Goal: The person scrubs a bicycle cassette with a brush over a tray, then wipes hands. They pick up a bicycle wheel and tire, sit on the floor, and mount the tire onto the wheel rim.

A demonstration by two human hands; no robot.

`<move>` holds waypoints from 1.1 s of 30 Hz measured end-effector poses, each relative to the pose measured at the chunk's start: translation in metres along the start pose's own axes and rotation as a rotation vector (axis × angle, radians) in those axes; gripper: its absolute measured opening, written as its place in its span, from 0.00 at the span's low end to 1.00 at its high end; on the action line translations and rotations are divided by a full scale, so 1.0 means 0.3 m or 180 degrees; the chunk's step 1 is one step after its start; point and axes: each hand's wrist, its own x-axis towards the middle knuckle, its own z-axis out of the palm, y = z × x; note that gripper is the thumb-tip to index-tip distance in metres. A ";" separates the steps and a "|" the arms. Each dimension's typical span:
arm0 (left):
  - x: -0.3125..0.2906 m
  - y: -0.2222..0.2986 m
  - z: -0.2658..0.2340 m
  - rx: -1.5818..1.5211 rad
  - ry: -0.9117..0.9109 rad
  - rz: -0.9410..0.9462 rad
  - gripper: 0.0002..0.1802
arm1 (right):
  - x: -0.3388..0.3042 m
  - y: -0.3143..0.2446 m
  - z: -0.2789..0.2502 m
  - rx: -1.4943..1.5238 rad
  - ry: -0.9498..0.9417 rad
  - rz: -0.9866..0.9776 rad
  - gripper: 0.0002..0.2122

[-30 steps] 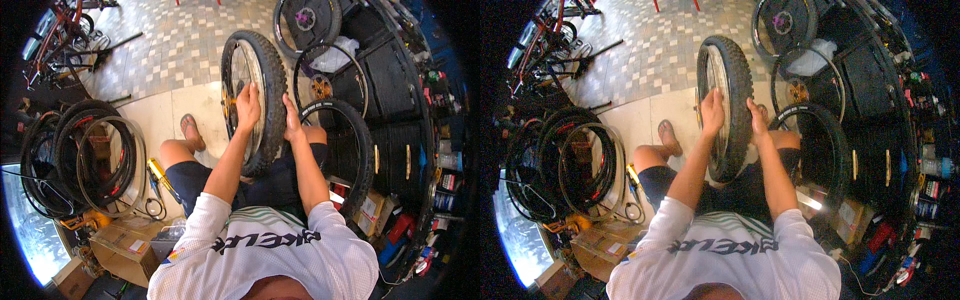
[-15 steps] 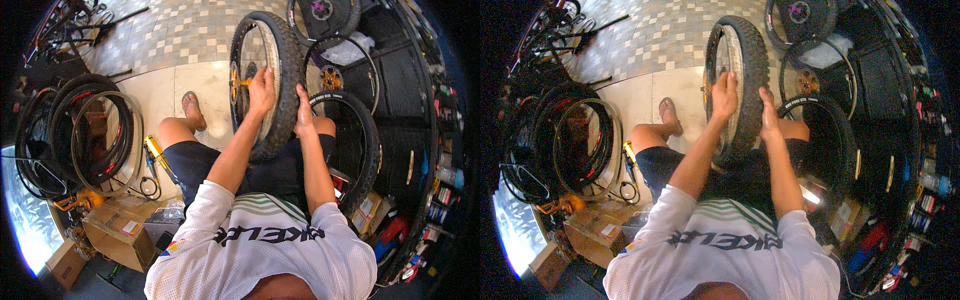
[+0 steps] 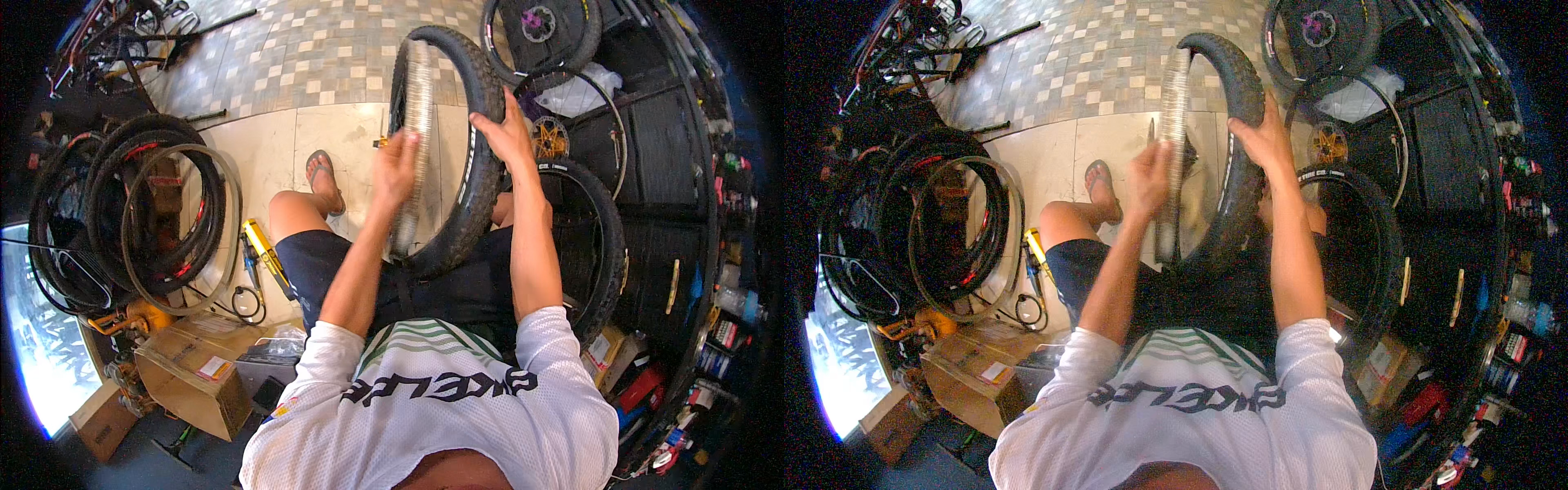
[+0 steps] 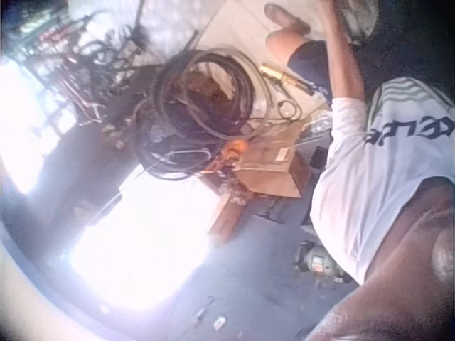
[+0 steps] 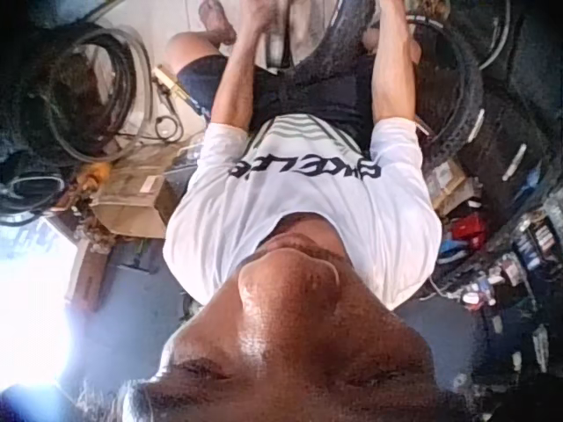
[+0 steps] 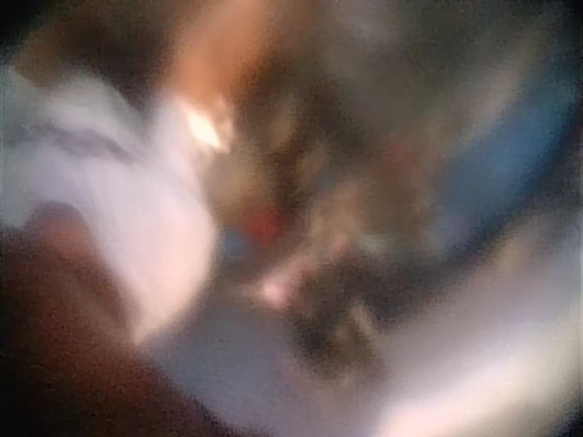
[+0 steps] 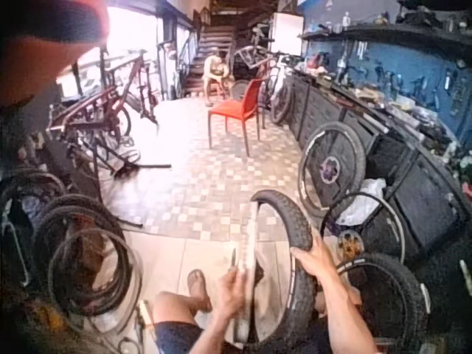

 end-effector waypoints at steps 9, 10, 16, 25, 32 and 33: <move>-0.025 0.236 -0.237 -0.0235 0.0571 -0.0101 0.25 | 0.087 -0.001 -0.035 -0.0742 0.0178 0.0155 0.47; -0.027 0.257 -0.221 -0.0182 0.0654 -0.0114 0.25 | 0.084 0.006 -0.022 -0.0745 0.0202 0.0167 0.47; -0.026 0.258 -0.171 -0.0144 0.0647 -0.0113 0.26 | 0.049 -0.072 0.017 -0.0585 0.0017 0.0201 0.47; 0.020 0.102 -0.066 0.0194 0.0466 0.0089 0.24 | 0.037 -0.079 0.057 -0.0530 -0.0028 0.0072 0.47; -0.023 0.101 0.032 0.0681 0.0635 0.0294 0.25 | 0.001 -0.107 0.048 -0.0473 0.0006 0.0100 0.46; -0.042 0.119 0.044 0.0700 0.0646 0.0312 0.25 | 0.005 -0.104 0.052 -0.0472 0.0011 0.0133 0.46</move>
